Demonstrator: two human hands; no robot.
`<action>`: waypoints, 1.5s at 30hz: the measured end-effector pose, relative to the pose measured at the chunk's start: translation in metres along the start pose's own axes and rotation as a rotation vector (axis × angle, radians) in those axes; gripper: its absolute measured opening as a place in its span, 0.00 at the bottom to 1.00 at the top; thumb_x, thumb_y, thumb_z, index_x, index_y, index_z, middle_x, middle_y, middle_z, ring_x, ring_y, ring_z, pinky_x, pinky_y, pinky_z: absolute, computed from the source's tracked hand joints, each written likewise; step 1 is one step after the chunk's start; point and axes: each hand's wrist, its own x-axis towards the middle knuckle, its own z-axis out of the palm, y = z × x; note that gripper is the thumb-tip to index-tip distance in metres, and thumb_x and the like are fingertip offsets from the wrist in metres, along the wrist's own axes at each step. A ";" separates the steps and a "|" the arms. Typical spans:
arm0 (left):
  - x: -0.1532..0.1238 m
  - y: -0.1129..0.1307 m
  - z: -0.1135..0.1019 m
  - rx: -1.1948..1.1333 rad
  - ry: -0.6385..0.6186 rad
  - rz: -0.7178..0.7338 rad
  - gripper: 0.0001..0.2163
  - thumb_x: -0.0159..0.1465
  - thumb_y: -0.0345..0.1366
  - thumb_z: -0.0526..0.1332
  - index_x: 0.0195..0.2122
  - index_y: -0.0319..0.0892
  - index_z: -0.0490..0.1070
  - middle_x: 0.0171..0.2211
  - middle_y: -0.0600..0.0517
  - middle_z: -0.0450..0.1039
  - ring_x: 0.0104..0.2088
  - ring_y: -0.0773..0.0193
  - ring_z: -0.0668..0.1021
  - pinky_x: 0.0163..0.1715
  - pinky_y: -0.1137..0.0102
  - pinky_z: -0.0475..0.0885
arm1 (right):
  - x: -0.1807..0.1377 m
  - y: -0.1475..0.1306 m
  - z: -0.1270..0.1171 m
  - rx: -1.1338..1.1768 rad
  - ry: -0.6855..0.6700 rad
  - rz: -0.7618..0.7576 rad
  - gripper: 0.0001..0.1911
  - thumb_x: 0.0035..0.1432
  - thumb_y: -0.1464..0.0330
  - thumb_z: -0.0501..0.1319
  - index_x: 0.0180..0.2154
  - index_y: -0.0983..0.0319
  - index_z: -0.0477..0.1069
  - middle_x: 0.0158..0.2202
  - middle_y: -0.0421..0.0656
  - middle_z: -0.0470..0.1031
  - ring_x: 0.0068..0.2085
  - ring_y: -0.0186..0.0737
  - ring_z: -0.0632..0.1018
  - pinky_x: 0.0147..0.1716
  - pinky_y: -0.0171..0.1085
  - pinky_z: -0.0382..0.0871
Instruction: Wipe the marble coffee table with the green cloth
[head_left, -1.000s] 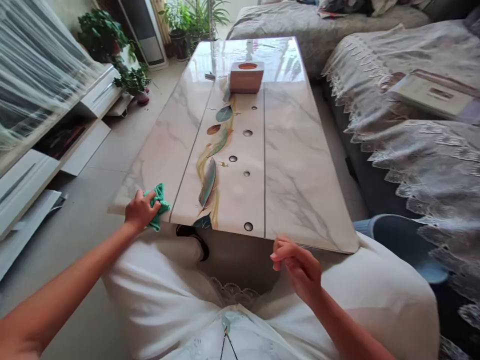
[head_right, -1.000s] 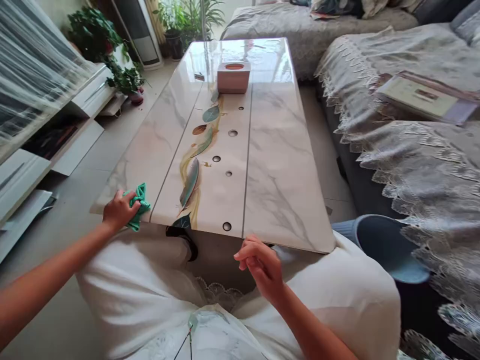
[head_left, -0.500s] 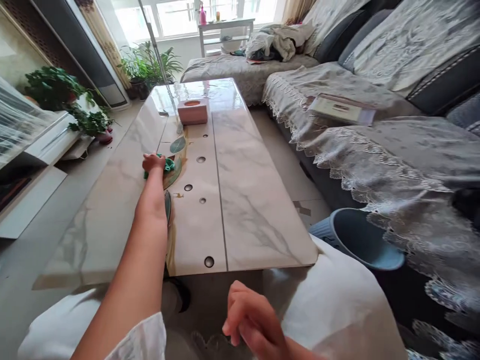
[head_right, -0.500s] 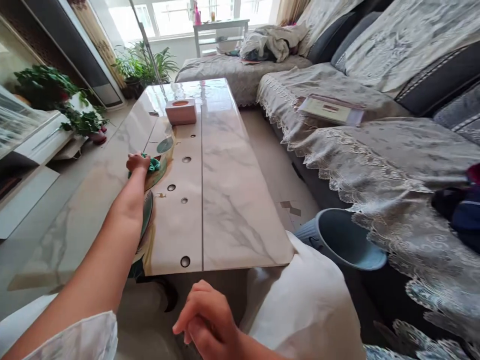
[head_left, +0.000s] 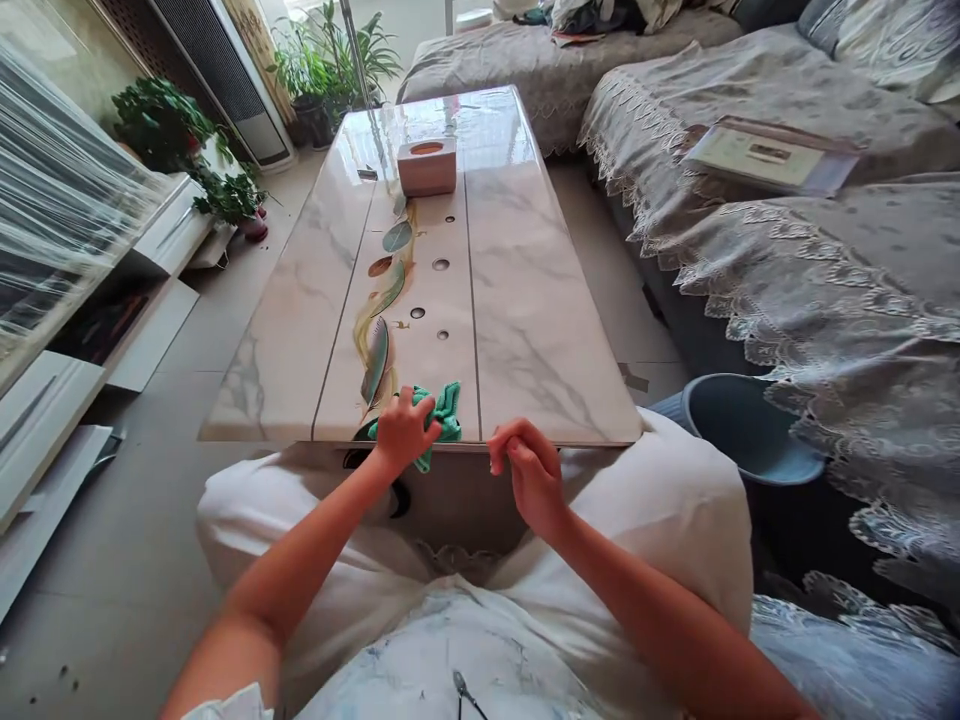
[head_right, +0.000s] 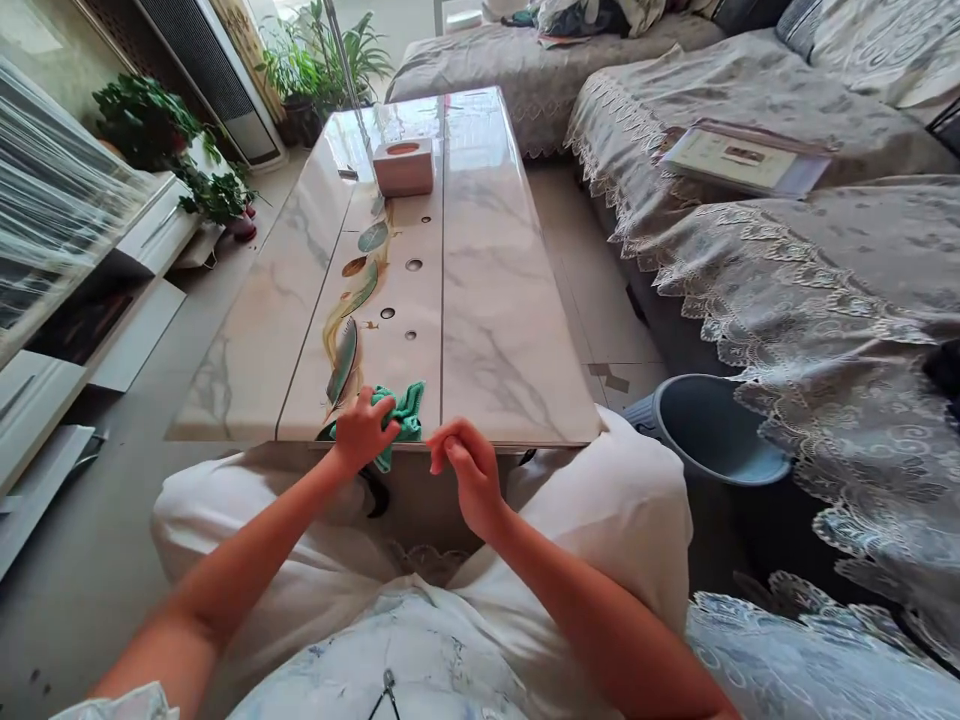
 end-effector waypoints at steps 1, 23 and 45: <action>0.005 0.001 0.000 -0.001 0.008 -0.004 0.13 0.66 0.41 0.57 0.47 0.48 0.77 0.51 0.41 0.69 0.45 0.48 0.75 0.39 0.61 0.70 | 0.000 0.000 0.000 -0.009 0.008 -0.007 0.11 0.64 0.65 0.57 0.32 0.62 0.74 0.23 0.37 0.69 0.24 0.30 0.69 0.29 0.33 0.62; 0.013 0.031 0.004 -0.074 -0.144 0.142 0.15 0.69 0.45 0.55 0.49 0.48 0.76 0.52 0.42 0.68 0.48 0.48 0.75 0.40 0.62 0.71 | 0.010 0.010 -0.003 -0.031 0.034 0.011 0.11 0.65 0.67 0.58 0.32 0.60 0.76 0.23 0.37 0.69 0.24 0.29 0.71 0.27 0.31 0.61; 0.156 0.091 0.002 -0.053 0.106 0.052 0.15 0.70 0.42 0.54 0.53 0.48 0.73 0.58 0.40 0.66 0.52 0.45 0.72 0.44 0.59 0.69 | 0.024 -0.023 -0.030 -0.406 0.189 -0.074 0.11 0.66 0.66 0.56 0.41 0.58 0.77 0.37 0.40 0.79 0.40 0.37 0.80 0.41 0.36 0.71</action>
